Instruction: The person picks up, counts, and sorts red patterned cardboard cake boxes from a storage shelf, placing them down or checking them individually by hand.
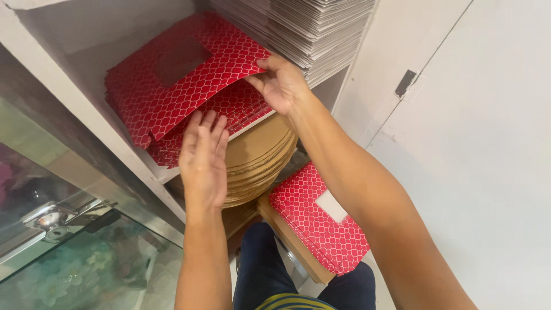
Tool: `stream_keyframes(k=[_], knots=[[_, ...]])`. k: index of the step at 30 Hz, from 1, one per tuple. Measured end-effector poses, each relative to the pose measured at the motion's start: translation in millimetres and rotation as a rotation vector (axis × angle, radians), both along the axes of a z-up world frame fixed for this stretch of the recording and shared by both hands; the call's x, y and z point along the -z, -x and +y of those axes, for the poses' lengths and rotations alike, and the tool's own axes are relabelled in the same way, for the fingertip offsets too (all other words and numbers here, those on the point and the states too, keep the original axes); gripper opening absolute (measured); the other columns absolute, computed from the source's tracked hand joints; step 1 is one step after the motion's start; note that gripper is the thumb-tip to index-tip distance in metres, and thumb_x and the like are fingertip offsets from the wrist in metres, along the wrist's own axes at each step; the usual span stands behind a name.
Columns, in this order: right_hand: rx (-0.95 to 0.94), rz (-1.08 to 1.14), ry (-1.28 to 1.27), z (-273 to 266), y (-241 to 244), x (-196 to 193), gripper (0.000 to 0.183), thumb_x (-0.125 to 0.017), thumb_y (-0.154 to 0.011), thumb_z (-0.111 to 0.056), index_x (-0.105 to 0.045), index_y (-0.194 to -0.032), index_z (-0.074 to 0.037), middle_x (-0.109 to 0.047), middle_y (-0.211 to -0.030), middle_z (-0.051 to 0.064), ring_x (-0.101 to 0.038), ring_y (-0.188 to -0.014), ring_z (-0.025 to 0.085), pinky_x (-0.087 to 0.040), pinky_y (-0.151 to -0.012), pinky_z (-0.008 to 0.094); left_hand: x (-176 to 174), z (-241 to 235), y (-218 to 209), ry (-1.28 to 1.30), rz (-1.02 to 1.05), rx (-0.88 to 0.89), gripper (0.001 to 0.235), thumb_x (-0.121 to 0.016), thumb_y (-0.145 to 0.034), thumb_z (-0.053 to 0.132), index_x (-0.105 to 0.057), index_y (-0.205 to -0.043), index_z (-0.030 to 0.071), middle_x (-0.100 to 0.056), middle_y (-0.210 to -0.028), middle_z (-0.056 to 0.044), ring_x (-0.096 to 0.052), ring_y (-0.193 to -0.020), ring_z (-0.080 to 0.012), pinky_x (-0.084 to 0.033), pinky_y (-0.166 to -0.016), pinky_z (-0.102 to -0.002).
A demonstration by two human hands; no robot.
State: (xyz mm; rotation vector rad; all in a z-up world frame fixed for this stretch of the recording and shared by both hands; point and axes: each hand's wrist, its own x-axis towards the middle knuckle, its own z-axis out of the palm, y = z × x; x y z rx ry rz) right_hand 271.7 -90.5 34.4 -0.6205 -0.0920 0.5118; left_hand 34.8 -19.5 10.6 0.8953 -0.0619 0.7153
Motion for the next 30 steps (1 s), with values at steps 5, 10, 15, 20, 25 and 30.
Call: stream_keyframes(k=[5,10,15,20,25,30], knots=[[-0.015,-0.031,0.013,-26,-1,20,0.048,-0.069,-0.079,0.007,-0.058,-0.125,-0.005,-0.051,-0.118,0.014,-0.056,-0.120,0.036,-0.051,-0.104,0.055,-2,13,-8,0.325,-0.148,0.054,0.071,-0.071,-0.096,0.042,-0.037,-0.145,0.003,-0.038,-0.148,-0.026,-0.042,-0.140,-0.0409,-0.036,-0.121,-0.049],[0.000,-0.107,0.062,-55,49,2,0.048,-0.069,-0.079,0.001,-0.063,-0.125,-0.010,-0.057,-0.112,0.008,-0.060,-0.113,0.029,-0.054,-0.101,0.049,62,42,-38,0.491,-0.128,-0.087,0.051,-0.076,-0.092,0.032,-0.054,-0.132,0.009,-0.061,-0.132,-0.016,-0.063,-0.124,-0.0329,-0.053,-0.111,-0.048],[0.046,-0.127,-0.064,-80,70,4,0.041,-0.070,-0.081,-0.001,-0.065,-0.122,-0.009,-0.065,-0.118,0.011,-0.063,-0.115,0.028,-0.053,-0.103,0.042,74,17,-33,0.484,-0.038,-0.255,0.038,-0.072,-0.092,0.008,-0.061,-0.128,0.012,-0.071,-0.120,-0.014,-0.072,-0.109,-0.0317,-0.062,-0.097,-0.051],[0.063,-0.135,-0.111,-107,64,43,0.047,-0.066,-0.081,0.008,-0.062,-0.126,-0.002,-0.066,-0.125,0.018,-0.062,-0.122,0.034,-0.049,-0.108,0.049,73,-20,-21,0.512,0.018,-0.258,0.027,-0.070,-0.090,0.002,-0.065,-0.117,0.005,-0.072,-0.108,-0.018,-0.073,-0.101,-0.0330,-0.064,-0.089,-0.050],[0.094,-0.133,-0.092,-140,89,47,0.055,-0.060,-0.077,0.016,-0.060,-0.130,0.001,-0.066,-0.126,0.021,-0.061,-0.124,0.037,-0.047,-0.110,0.054,73,-49,-13,0.448,0.080,-0.190,0.029,-0.068,-0.091,0.002,-0.065,-0.116,0.016,-0.071,-0.107,-0.005,-0.073,-0.099,-0.0230,-0.066,-0.084,-0.040],[0.148,-0.123,-0.124,-176,137,30,0.061,-0.053,-0.078,0.019,-0.055,-0.136,-0.001,-0.062,-0.134,0.020,-0.056,-0.131,0.038,-0.040,-0.117,0.057,46,-81,9,0.423,0.056,-0.090,0.037,-0.061,-0.092,-0.002,-0.061,-0.126,0.014,-0.070,-0.117,-0.008,-0.070,-0.109,-0.0279,-0.064,-0.090,-0.050]])
